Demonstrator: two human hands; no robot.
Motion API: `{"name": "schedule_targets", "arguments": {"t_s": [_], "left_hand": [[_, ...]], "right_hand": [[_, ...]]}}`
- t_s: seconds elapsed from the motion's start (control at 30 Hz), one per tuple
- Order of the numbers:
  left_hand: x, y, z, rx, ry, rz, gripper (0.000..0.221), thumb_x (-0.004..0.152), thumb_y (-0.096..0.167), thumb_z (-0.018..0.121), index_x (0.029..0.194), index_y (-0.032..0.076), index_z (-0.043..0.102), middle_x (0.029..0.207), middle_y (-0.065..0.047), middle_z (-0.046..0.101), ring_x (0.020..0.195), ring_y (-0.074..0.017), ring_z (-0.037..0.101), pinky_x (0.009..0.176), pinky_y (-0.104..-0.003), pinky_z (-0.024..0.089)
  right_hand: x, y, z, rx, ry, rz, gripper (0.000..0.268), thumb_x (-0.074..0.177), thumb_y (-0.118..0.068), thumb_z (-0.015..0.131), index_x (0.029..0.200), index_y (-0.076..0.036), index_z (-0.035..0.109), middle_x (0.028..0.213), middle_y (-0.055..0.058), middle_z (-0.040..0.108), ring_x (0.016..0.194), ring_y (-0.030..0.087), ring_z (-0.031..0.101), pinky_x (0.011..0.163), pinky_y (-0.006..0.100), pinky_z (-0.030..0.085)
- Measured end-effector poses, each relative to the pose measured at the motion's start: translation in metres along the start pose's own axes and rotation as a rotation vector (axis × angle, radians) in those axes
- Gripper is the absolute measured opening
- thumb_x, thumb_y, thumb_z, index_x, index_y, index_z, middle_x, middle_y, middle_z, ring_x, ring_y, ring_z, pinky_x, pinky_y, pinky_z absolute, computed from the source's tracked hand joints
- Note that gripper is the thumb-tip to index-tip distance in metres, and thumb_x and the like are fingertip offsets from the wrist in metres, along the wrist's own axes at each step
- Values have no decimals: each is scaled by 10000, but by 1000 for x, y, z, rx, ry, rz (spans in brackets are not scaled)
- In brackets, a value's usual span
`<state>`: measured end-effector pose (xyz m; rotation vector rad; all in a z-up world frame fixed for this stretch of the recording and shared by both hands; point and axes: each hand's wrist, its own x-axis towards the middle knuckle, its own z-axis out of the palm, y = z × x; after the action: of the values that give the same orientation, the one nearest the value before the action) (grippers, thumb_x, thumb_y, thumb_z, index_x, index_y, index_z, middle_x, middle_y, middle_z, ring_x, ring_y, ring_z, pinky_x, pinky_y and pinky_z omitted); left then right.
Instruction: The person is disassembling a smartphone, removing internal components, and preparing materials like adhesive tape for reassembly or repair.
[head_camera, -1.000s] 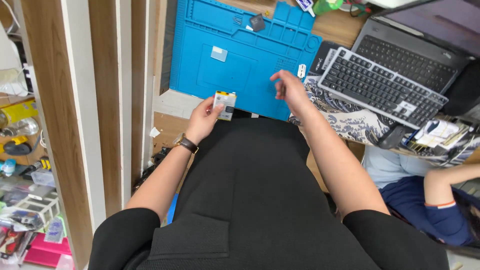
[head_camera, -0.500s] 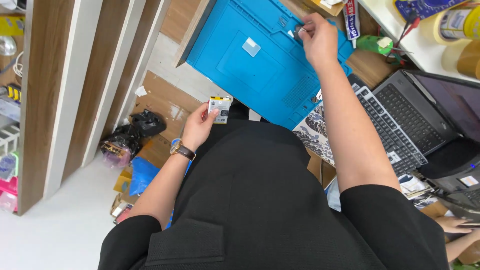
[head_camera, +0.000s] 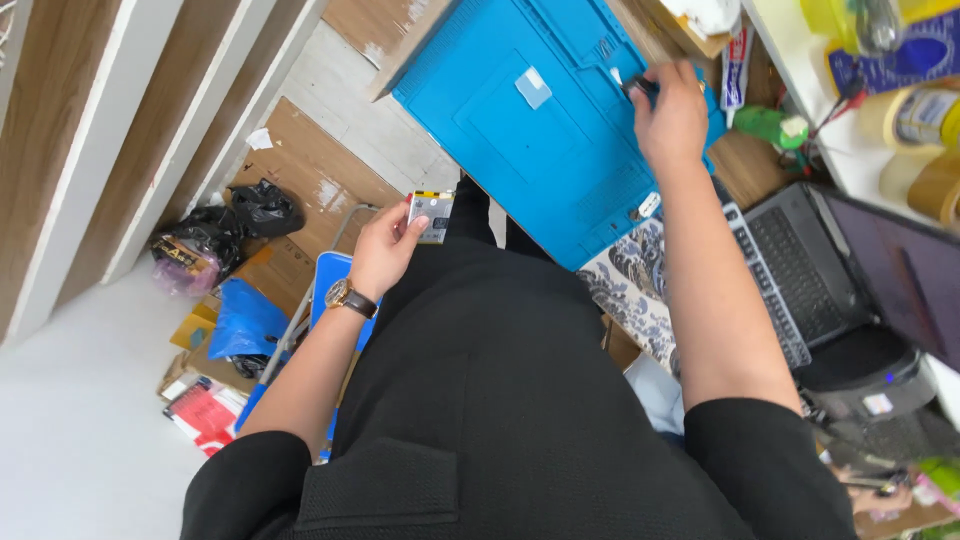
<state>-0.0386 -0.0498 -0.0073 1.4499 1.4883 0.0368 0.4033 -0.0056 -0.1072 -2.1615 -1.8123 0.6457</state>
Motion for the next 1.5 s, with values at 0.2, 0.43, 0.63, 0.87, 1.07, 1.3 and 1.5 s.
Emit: {"name": "schedule_targets", "arguments": {"t_s": [0.2, 0.43, 0.63, 0.87, 1.07, 1.3, 1.5], "left_hand": [[-57, -33, 9, -103, 284, -181, 283, 997, 399, 598, 1008, 127, 676, 828, -73, 632, 755, -259, 641, 671, -391, 487], [-105, -102, -38, -314, 571, -280, 375, 1007, 441, 537, 1087, 116, 707, 894, -41, 671, 731, -175, 613, 642, -326, 457], [-85, -181, -111, -399, 571, -172, 356, 1039, 427, 515, 836, 140, 576, 769, -30, 525, 691, -189, 507, 624, -368, 380], [-58, -314, -251, -465, 544, -106, 381, 1039, 340, 569, 748, 138, 428, 785, -25, 468, 709, -211, 479, 638, -377, 380], [-86, -389, -305, -586, 550, -402, 460, 1038, 500, 487, 755, 140, 450, 772, -9, 448, 645, -183, 457, 618, -347, 358], [-92, -415, -309, -782, 585, -589, 414, 999, 405, 611, 714, 138, 471, 732, 4, 468, 675, -155, 443, 646, -306, 363], [-71, -410, -351, -697, 402, -391, 421, 1010, 489, 556, 772, 143, 528, 776, 10, 470, 662, -159, 487, 631, -317, 374]], "right_hand": [[-4, 16, -2, 47, 76, -161, 156, 1020, -114, 758, 1102, -4, 682, 958, 230, 669, 913, 453, 660, 783, 529, 503], [-20, -84, 25, 859, -209, 219, 240, 1026, -164, 718, 1209, -64, 598, 1071, 143, 704, 951, 303, 749, 813, 351, 610], [21, -447, -20, 884, -503, -257, 169, 950, -40, 708, 1112, 3, 683, 1016, 133, 762, 931, 197, 750, 885, 289, 613], [168, -806, 85, 186, -412, -548, 192, 969, -162, 657, 1144, -216, 717, 1143, -49, 740, 984, 131, 702, 827, 307, 513], [359, -953, 322, 64, -444, -554, 262, 1022, -240, 668, 1224, -73, 685, 1086, 127, 734, 959, 310, 682, 816, 478, 527], [455, -940, 442, 9, -290, -259, 258, 982, -318, 765, 1128, -107, 739, 1004, 60, 742, 910, 284, 711, 781, 467, 593], [297, -982, 326, 324, -326, -170, 296, 900, -252, 791, 1164, -169, 688, 1050, -2, 706, 911, 143, 608, 810, 347, 511]]}}
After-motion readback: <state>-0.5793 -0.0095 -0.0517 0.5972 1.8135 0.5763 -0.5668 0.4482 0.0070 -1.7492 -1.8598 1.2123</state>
